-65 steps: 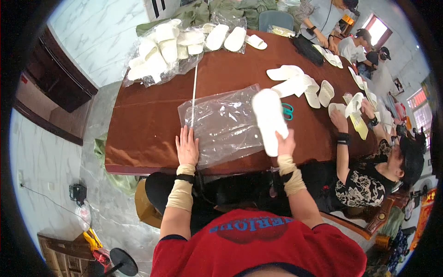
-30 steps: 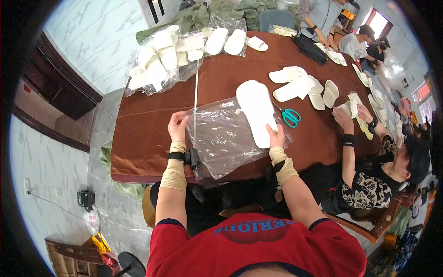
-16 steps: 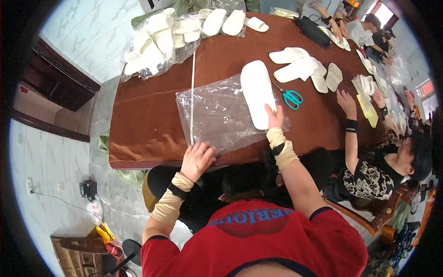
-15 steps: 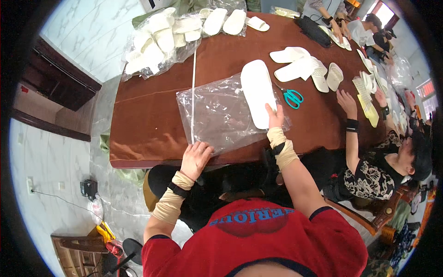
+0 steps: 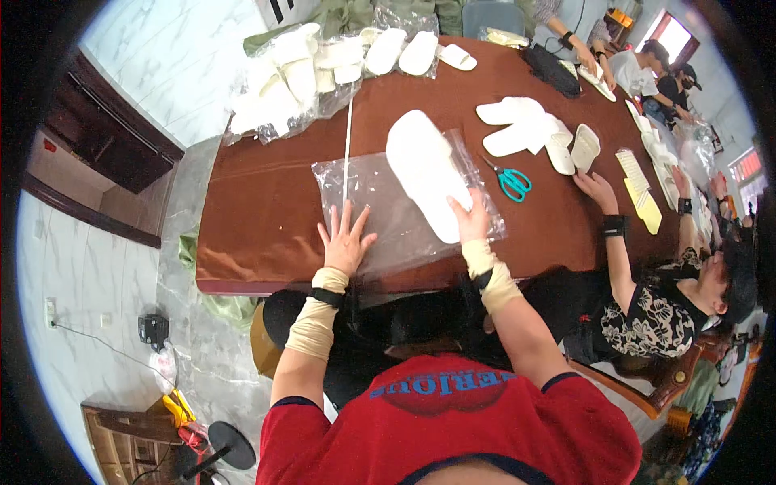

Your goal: Packaging pairs of white house slippers into clear plastic bags and setting them aside.

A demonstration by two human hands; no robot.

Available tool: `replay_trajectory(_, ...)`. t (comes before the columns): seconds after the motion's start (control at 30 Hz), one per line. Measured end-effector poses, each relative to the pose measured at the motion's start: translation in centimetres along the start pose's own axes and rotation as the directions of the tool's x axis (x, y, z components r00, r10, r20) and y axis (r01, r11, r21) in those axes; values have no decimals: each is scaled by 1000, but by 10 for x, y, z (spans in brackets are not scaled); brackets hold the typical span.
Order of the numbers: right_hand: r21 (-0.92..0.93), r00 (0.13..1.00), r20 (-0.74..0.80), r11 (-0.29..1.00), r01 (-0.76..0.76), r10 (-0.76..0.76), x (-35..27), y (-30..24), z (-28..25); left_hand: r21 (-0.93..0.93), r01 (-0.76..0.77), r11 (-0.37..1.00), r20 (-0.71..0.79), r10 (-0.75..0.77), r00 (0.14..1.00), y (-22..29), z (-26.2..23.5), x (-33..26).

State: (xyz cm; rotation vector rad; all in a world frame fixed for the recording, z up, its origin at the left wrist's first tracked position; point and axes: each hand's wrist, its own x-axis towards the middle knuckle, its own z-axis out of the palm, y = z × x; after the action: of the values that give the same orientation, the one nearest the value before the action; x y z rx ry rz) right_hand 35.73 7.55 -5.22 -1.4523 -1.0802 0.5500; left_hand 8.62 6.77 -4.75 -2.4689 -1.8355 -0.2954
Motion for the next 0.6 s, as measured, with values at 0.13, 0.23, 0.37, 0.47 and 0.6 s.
replay_trajectory(0.13, -238, 995, 82, 970, -38, 59, 6, 10, -29, 21, -32, 999, -65, 33, 997, 2, 27, 0)
replay_trajectory(0.23, -314, 999, 2, 949, -36, 39, 31, 16, -48, 27, -11, 1000, -43, 12, 999, 2, 25, -3)
replay_trajectory(0.37, -456, 987, -75, 885, 96, -145, 108, 4, -88, -12, -1, 1000, -44, 1, 999, 0, 20, -7)
replay_trajectory(0.47, -721, 891, -227, 683, 117, -392, 166, -24, -113, -33, -8, 999, -94, 5, 996, 2, 23, -5)
replay_trajectory(0.6, -625, 772, 86, 569, 535, -630, 195, -80, -50, -87, 15, 996, -67, -21, 998, -7, 17, -10)
